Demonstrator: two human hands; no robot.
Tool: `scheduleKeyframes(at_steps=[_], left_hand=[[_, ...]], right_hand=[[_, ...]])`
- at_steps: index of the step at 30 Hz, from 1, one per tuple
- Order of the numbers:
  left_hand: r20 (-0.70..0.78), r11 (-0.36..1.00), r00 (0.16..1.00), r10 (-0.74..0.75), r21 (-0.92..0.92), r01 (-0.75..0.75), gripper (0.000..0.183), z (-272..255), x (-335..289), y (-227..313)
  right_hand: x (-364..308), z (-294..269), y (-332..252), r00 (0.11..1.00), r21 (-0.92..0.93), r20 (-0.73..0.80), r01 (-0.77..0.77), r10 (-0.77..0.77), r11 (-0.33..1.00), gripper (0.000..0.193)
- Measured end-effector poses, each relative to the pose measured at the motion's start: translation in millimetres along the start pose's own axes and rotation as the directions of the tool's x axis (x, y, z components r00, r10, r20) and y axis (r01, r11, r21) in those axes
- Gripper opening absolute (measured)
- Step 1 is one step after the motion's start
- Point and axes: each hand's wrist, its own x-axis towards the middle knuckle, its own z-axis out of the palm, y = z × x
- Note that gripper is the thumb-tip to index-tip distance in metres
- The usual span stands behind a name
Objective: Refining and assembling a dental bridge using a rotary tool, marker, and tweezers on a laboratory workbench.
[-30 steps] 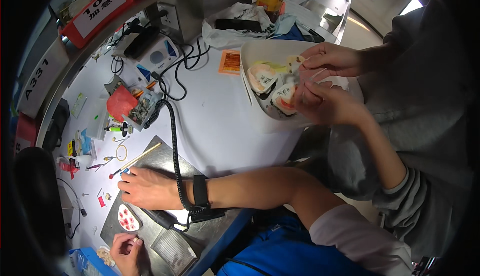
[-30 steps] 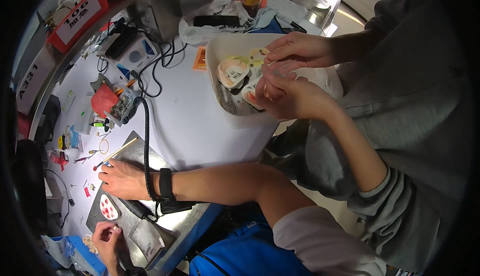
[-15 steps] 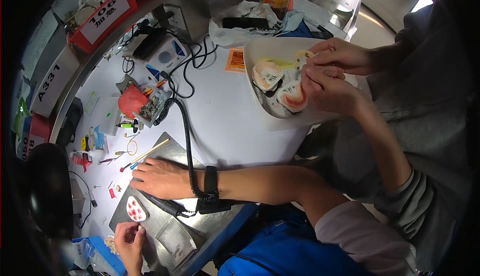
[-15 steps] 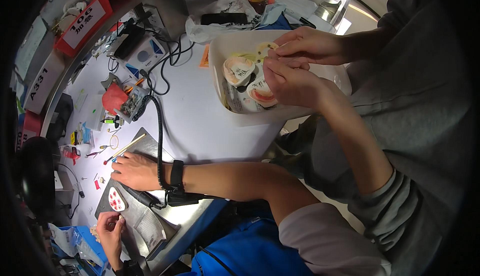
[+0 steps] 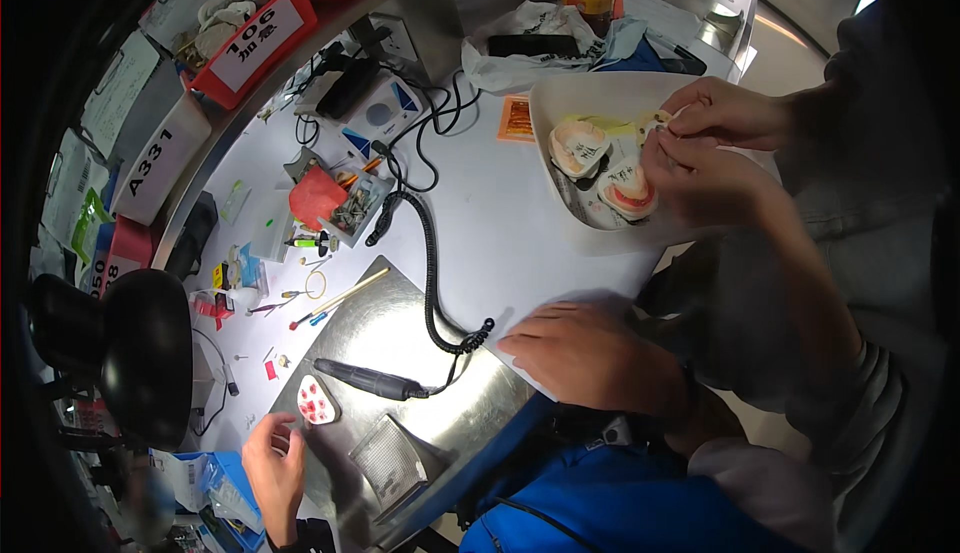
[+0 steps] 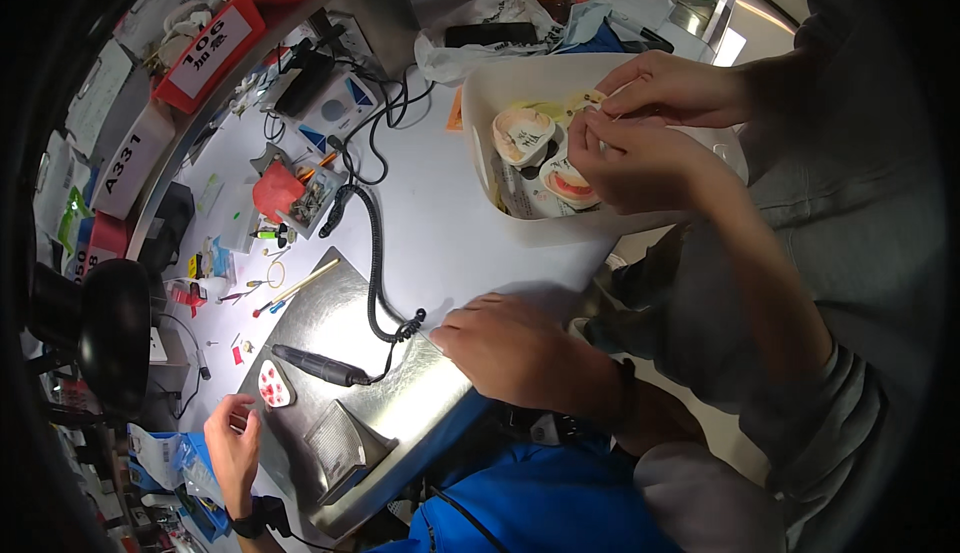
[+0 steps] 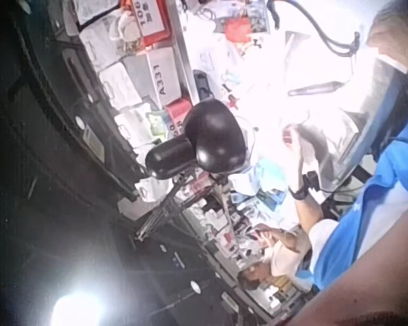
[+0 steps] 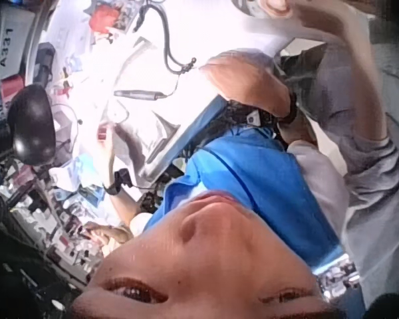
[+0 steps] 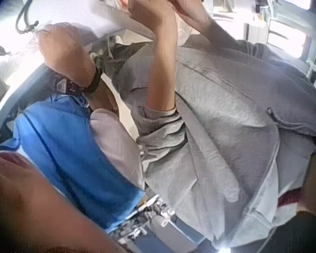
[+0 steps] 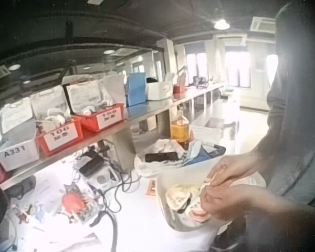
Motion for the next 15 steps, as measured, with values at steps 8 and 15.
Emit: scheduleKeyframes(at_steps=[8, 15], left_hand=[[0.265, 0.886, 0.863, 0.430, -0.308, -0.347, 0.024, -10, 34, 127], [0.281, 0.709, 0.662, 0.695, -0.423, -0.565, 0.036, 40, 66, 218]], right_hand=[[-26, -55, 8, 0.653, -0.012, -0.708, -0.391, 0.268, 0.920, 0.030], [-18, -41, 24, 0.705, -0.147, -0.697, -0.321, 0.132, 0.936, 0.022]])
